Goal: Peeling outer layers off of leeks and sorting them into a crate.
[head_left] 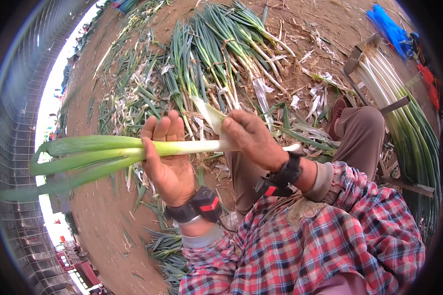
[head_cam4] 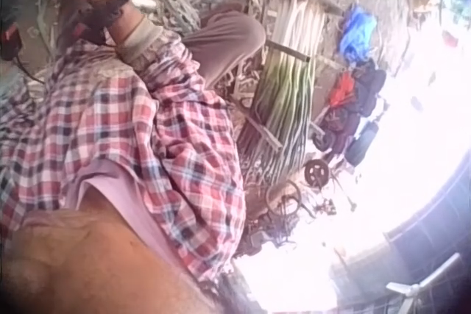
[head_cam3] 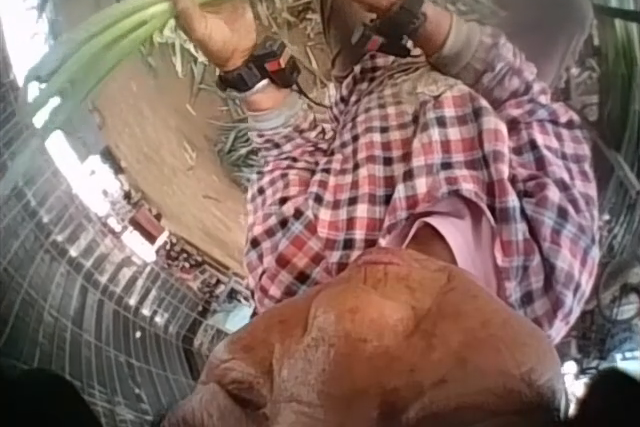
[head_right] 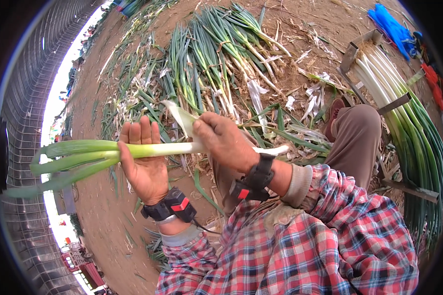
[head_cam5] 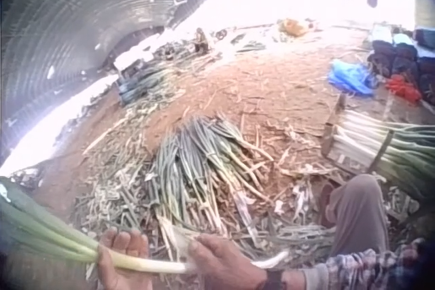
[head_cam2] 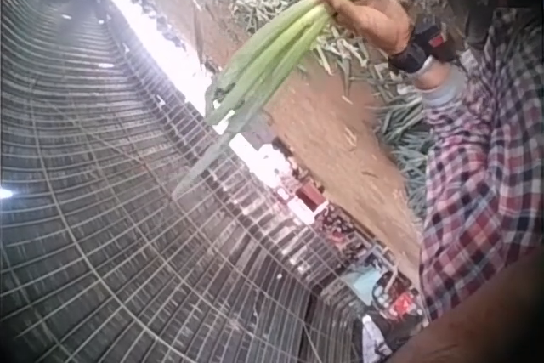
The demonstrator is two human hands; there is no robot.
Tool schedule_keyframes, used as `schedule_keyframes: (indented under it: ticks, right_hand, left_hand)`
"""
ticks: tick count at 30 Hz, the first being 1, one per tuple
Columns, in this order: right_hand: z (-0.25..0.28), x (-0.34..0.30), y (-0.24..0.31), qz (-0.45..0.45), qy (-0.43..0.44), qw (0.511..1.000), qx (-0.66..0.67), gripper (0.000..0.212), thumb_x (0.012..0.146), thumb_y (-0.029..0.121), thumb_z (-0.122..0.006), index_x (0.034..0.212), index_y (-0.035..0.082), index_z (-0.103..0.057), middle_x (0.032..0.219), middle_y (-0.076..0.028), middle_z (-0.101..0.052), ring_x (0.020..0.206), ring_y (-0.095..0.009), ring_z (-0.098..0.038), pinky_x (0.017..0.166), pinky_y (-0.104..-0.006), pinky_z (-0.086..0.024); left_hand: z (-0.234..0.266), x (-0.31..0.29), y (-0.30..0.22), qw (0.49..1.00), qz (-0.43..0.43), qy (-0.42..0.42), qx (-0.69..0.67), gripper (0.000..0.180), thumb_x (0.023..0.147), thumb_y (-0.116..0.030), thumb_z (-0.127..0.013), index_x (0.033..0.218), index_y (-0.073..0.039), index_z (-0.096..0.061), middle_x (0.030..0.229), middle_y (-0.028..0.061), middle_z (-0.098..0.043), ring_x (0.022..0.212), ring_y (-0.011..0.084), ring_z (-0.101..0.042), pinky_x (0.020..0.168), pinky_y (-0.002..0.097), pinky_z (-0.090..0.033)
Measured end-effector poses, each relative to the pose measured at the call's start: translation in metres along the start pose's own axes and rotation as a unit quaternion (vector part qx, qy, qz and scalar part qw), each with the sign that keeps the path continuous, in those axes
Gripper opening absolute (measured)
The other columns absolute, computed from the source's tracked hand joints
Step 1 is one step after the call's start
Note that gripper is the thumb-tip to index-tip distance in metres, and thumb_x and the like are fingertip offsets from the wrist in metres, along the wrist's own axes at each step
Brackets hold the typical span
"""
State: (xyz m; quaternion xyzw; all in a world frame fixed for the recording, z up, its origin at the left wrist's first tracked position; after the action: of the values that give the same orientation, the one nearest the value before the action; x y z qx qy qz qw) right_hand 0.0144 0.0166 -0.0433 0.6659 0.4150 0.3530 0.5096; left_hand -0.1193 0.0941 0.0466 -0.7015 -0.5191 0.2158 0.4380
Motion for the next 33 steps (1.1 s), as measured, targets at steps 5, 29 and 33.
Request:
schedule_keyframes:
  ticks: [5, 29, 33]
  right_hand:
    - [0.001, -0.002, -0.015, -0.165, -0.025, 0.923, 0.346, 0.027, 0.099, 0.028, -0.049, 0.086, 0.005, -0.053, 0.067, -0.001, -0.052, 0.055, -0.012, -0.053, 0.052, -0.0257, -0.045]
    - [-0.023, -0.035, 0.039, 0.229, 0.091, 0.917, -0.315, 0.015, 0.080, 0.008, -0.066, 0.084, 0.005, -0.051, 0.084, -0.011, -0.050, 0.080, -0.033, -0.052, 0.070, -0.0407, -0.043]
    - [-0.014, -0.040, 0.053, 0.292, 0.068, 0.912, -0.279, 0.016, 0.077, 0.008, -0.064, 0.085, 0.006, -0.051, 0.079, -0.012, -0.050, 0.076, -0.032, -0.052, 0.066, -0.0408, -0.043]
  left_hand:
    - [0.017, 0.011, -0.013, 0.986, 0.013, 0.076, -0.145, 0.027, 0.101, -0.030, -0.046, 0.110, -0.005, -0.053, 0.074, -0.0027, -0.042, 0.066, 0.0096, -0.042, 0.067, 0.0288, -0.044]
    - [0.030, 0.012, -0.066, 0.986, -0.139, -0.090, 0.008, 0.032, 0.099, -0.031, -0.051, 0.115, -0.003, -0.050, 0.073, -0.0027, -0.042, 0.062, 0.0083, -0.041, 0.057, 0.0255, -0.037]
    - [0.027, 0.016, -0.070, 0.983, -0.139, -0.110, 0.053, 0.038, 0.099, -0.030, -0.050, 0.124, -0.001, -0.047, 0.085, 0.0015, -0.052, 0.075, 0.0126, -0.050, 0.071, 0.0286, -0.046]
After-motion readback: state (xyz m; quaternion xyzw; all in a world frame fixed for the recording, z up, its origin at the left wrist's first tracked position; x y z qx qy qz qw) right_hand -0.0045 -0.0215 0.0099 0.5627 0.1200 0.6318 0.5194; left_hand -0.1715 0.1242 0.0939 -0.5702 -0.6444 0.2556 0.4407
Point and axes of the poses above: each hand's wrist, its own x-axis towards the middle knuckle, its own z-axis out of the back of the hand, y = z × x, the point moved 10 cm from there along x, towards the middle knuckle
